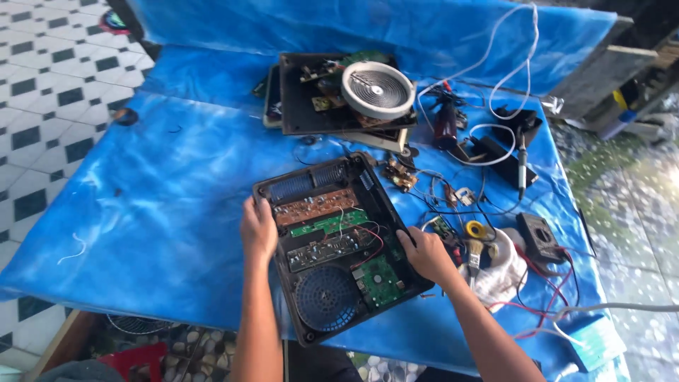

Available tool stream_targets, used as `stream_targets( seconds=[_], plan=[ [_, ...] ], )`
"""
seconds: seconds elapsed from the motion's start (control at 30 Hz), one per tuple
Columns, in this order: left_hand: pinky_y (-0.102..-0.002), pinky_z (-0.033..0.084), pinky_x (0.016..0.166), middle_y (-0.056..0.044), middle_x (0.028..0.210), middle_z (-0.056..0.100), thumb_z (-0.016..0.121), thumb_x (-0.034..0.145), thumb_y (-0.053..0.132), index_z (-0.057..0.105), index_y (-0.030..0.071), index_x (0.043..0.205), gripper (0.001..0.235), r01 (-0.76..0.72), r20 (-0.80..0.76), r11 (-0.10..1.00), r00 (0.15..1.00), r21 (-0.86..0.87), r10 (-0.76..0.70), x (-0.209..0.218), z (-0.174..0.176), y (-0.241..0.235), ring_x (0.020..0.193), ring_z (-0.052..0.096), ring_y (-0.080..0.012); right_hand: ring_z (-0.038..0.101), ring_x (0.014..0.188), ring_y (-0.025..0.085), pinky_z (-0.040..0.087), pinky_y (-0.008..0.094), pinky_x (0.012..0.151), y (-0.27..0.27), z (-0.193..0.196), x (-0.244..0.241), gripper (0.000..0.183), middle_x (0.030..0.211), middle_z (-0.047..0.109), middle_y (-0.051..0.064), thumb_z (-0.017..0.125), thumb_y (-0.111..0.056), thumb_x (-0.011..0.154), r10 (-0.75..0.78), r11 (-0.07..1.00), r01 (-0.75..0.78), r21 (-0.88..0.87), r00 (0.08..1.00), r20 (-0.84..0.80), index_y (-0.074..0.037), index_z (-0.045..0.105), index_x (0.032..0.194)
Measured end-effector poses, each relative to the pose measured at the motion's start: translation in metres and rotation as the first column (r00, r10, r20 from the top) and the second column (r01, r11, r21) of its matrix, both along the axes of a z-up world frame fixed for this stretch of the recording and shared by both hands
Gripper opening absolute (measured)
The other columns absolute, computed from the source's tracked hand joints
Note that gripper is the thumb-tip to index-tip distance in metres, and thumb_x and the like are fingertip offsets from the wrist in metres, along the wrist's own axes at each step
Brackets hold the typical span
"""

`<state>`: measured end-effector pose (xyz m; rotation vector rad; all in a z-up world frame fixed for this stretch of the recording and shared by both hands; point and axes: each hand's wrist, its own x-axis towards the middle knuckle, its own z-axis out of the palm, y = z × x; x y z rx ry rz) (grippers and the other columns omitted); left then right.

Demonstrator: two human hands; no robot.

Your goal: The person uses a soldering iron to work on the circuit boards inside an open electronic device casing. They move the soldering iron across various components on the green and brown boards. At the end, they set the tool down and pick up a speaker component.

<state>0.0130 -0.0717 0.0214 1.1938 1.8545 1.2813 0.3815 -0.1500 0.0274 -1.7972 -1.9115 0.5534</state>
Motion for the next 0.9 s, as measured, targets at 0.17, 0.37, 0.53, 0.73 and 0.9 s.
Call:
stream_targets(
  seconds=[0.17,0.37,0.53,0.73,0.9],
  plan=[
    [-0.057,0.032,0.117,-0.031,0.148,0.045,0.04,0.103,0.049,0.042,0.003,0.147,0.064,0.126,0.138,0.981,0.985,-0.147,-0.106,0.019,0.029,-0.059,0.139,0.042,-0.047,0.066,0.05,0.025,0.047,0.029,0.047,0.003,-0.006,0.001,0.042,0.053,0.062,0.011,0.057,-0.031,0.107,-0.03,0.998,0.036,0.041,0.988,-0.151,-0.008,0.066,0.073],
    [-0.055,0.032,0.118,-0.038,0.144,0.047,0.038,0.113,0.021,0.052,-0.009,0.143,0.045,0.023,-0.101,0.963,0.995,0.268,0.005,-0.012,-0.008,-0.06,0.136,0.044,-0.049,0.07,0.081,0.048,0.055,0.047,0.062,0.004,0.027,-0.035,0.037,0.074,0.07,0.025,0.06,-0.034,0.103,-0.082,0.997,0.083,-0.003,0.981,-0.175,-0.004,0.072,0.084],
    [-0.054,0.04,0.113,-0.039,0.14,0.051,0.031,0.112,0.012,0.048,-0.003,0.146,0.041,0.001,-0.272,0.931,0.957,0.365,0.106,-0.064,0.025,-0.071,0.131,0.049,-0.0509,0.07,0.087,0.05,0.057,0.053,0.071,0.035,0.041,-0.096,0.037,0.079,0.073,0.025,0.059,-0.036,0.102,-0.053,0.998,0.061,0.029,0.976,-0.209,-0.005,0.075,0.091],
    [-0.04,0.045,0.109,-0.014,0.15,0.05,0.028,0.103,0.033,0.048,0.01,0.147,0.053,-0.294,0.387,0.953,0.888,0.065,0.248,-0.093,0.086,-0.134,0.138,0.049,-0.0271,0.063,0.072,0.042,0.042,0.051,0.068,0.089,0.012,-0.181,0.043,0.075,0.071,0.018,0.051,-0.037,0.104,0.063,0.997,-0.056,0.046,0.98,-0.187,-0.007,0.059,0.075],
    [-0.053,0.049,0.096,-0.026,0.146,0.049,0.038,0.091,-0.016,0.048,-0.001,0.148,0.06,-0.235,-0.295,0.94,0.906,0.247,0.304,-0.104,0.046,-0.194,0.129,0.051,-0.0398,0.069,0.079,0.049,0.047,0.056,0.081,0.127,-0.012,-0.254,0.042,0.083,0.074,0.023,0.05,-0.037,0.106,0.106,0.993,-0.094,0.069,0.973,-0.203,-0.004,0.068,0.086]
  ],
)
